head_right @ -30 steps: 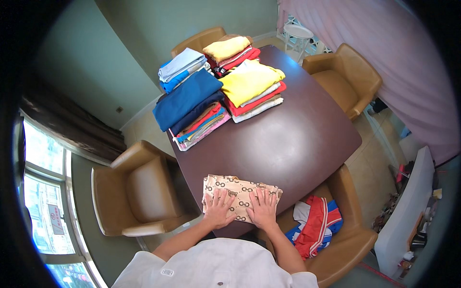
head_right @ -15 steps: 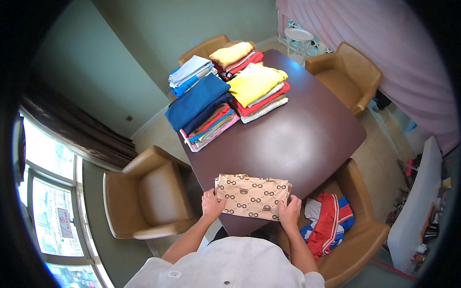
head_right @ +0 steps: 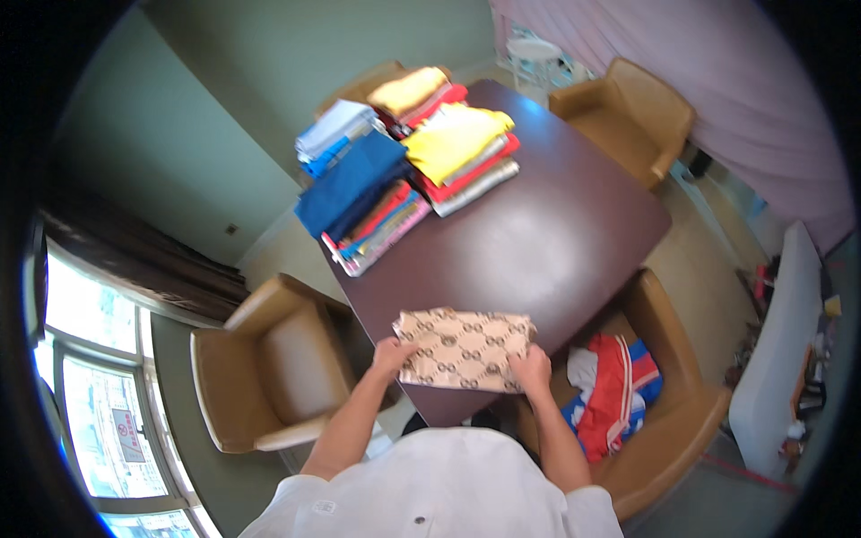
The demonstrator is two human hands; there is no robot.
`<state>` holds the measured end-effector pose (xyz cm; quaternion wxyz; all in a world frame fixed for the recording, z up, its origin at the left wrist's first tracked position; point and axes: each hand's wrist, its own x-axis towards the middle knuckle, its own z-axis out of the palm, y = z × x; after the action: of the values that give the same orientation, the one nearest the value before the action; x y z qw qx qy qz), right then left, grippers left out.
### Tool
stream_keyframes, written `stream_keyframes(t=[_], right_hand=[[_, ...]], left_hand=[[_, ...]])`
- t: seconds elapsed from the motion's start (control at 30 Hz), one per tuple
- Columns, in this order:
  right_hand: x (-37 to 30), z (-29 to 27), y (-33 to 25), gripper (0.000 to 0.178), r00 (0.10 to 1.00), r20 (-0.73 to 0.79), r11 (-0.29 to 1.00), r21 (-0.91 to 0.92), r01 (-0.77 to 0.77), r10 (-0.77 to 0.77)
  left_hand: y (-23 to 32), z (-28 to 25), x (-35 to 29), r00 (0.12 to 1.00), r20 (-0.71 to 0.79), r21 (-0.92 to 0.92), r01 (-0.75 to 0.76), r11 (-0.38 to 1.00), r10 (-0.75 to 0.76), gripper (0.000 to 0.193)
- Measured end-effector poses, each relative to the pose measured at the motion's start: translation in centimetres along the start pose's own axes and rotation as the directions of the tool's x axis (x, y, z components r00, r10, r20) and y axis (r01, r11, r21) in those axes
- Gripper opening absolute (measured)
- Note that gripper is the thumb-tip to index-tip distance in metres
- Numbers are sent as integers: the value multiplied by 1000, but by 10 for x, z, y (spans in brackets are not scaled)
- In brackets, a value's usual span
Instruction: The person folds several garments on a dining table, including a blue pair of pants, a patterned long-sleeve shirt, red shorts, and a white polo shirt. Each item is smoothed, folded into a compact rectangle, and stacked on the table.
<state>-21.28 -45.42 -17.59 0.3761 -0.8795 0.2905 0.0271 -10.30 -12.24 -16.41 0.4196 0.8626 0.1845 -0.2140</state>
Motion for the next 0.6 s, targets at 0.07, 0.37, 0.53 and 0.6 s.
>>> stream_keyframes(t=[0.07, 0.37, 0.53, 0.6], right_hand=[[-7, -8, -9, 39, 997, 71, 985, 166, -44, 33], [-18, 4, 21, 22, 984, 166, 761, 629, -158, 67], [-21, -8, 13, 23, 971, 201, 661, 712, -237, 132], [-21, -13, 11, 23, 965, 225, 650, 716, -257, 134]], left_hand=[[-12, -5, -9, 997, 30, -190, -64, 980, 71, 20], [-16, 6, -22, 989, -114, -72, -99, 992, 90, 35], [28, 15, -63, 816, -191, 336, -468, 818, 545, 47], [26, 36, -69, 740, -42, 206, -651, 731, 671, 48]])
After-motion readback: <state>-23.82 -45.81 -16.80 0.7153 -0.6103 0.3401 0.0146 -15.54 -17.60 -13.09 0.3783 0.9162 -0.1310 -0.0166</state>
